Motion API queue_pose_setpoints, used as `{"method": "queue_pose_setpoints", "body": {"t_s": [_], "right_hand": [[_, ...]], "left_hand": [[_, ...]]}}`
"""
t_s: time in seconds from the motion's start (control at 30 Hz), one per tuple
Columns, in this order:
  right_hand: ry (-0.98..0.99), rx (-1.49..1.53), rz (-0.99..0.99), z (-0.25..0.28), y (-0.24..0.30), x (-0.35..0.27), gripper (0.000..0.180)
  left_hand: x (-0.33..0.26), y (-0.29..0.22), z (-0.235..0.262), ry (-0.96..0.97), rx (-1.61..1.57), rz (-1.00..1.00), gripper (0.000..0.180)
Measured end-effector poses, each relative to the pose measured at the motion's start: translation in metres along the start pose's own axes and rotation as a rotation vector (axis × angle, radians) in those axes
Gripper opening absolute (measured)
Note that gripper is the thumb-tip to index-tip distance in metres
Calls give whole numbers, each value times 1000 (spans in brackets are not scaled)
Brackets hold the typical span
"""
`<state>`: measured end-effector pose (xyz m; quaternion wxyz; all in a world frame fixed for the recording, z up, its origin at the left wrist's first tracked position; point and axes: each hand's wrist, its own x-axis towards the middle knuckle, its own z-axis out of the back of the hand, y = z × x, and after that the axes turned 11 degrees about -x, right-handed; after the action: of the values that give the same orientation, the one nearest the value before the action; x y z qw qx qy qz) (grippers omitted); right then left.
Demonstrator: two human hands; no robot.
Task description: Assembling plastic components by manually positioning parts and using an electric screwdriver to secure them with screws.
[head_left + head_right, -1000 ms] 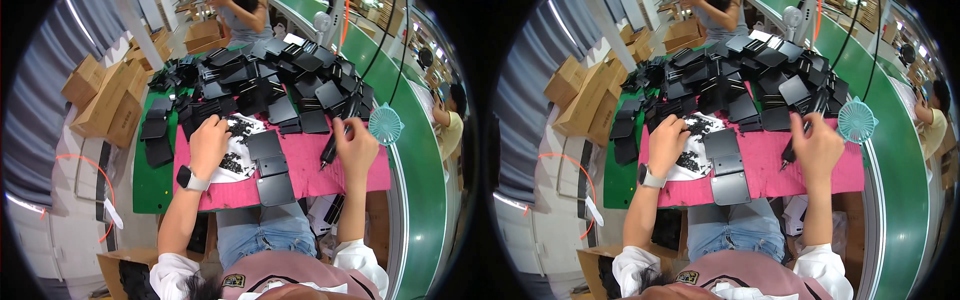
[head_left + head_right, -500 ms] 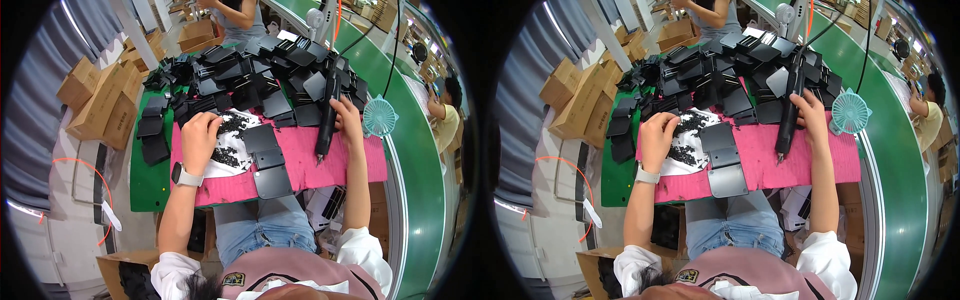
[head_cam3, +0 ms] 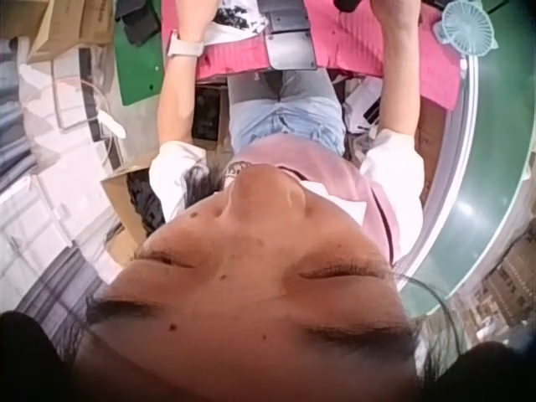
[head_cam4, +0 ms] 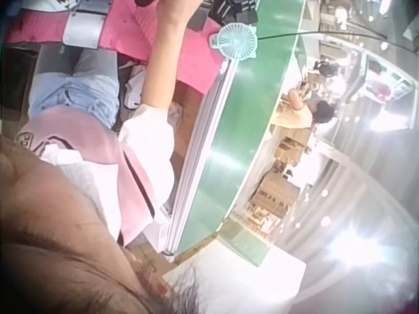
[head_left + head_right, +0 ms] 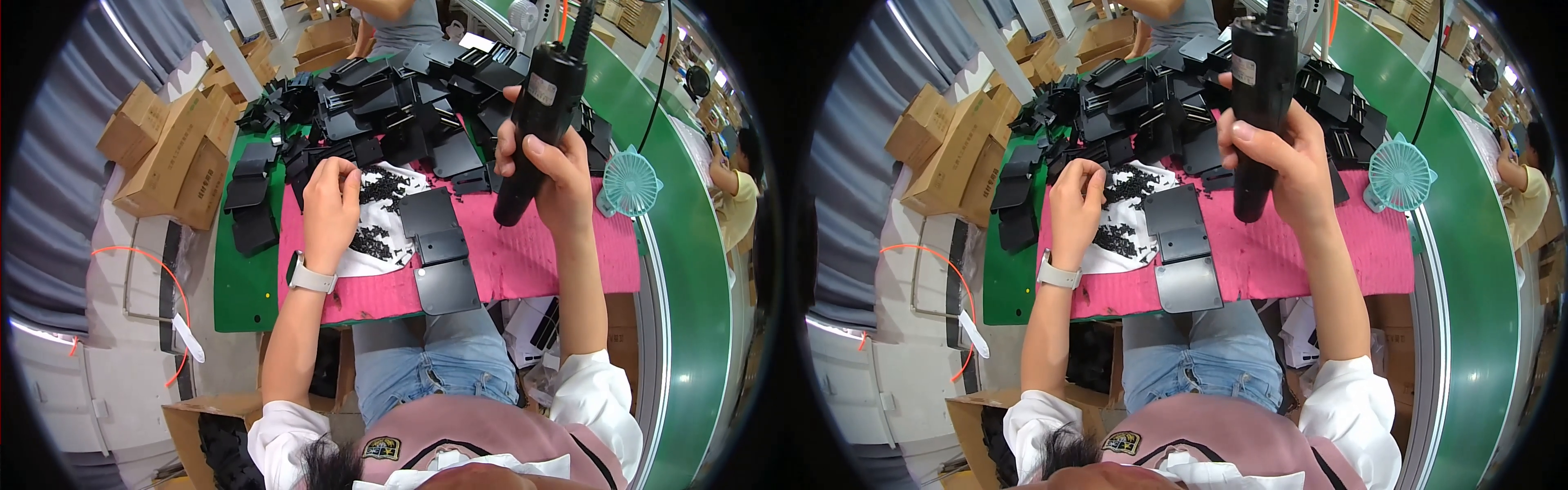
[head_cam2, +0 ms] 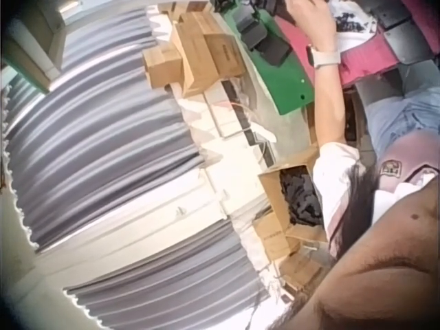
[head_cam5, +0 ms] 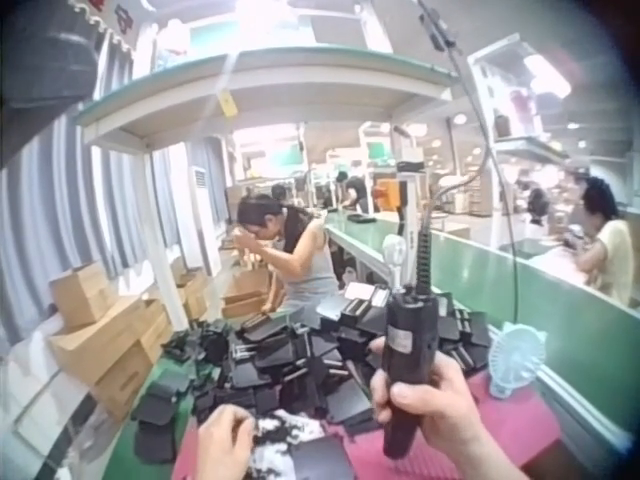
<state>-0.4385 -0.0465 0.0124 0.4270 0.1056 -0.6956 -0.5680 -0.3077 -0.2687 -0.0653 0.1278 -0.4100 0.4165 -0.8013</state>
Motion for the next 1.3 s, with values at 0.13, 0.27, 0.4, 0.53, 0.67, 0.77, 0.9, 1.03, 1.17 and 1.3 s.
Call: {"method": "queue_pose_setpoints", "body": {"t_s": [0.13, 0.27, 0.4, 0.53, 0.67, 0.77, 0.9, 1.03, 1.17, 1.3], "right_hand": [[-4, 93, 93, -18, 14, 9, 58], [-12, 353, 304, -23, 13, 14, 52], [-21, 614, 373, -28, 15, 15, 44], [68, 625, 404, -29, 11, 16, 39], [98, 590, 408, -30, 5, 17, 38], [99, 593, 388, -31, 1, 16, 37], [112, 625, 341, -34, -1, 15, 37], [91, 629, 268, -39, 4, 14, 35], [156, 543, 220, -36, 5, 9, 37], [-22, 576, 177, -39, 8, 5, 35]], "left_hand": [[0, -2, 1, 7, 4, -29, 14], [-9, -18, -3, 291, -617, 343, 13], [-22, -40, -12, 450, -969, 485, 17], [-28, -43, -12, 503, -1040, 503, 18], [-29, -41, -14, 460, -968, 501, 17], [-30, -40, -11, 425, -946, 535, 16], [-33, -39, -9, 423, -925, 517, 14], [-35, -40, -8, 415, -870, 463, 12], [-35, -44, -8, 466, -842, 492, 10], [-41, -39, -13, 377, -847, 303, 16]]}}
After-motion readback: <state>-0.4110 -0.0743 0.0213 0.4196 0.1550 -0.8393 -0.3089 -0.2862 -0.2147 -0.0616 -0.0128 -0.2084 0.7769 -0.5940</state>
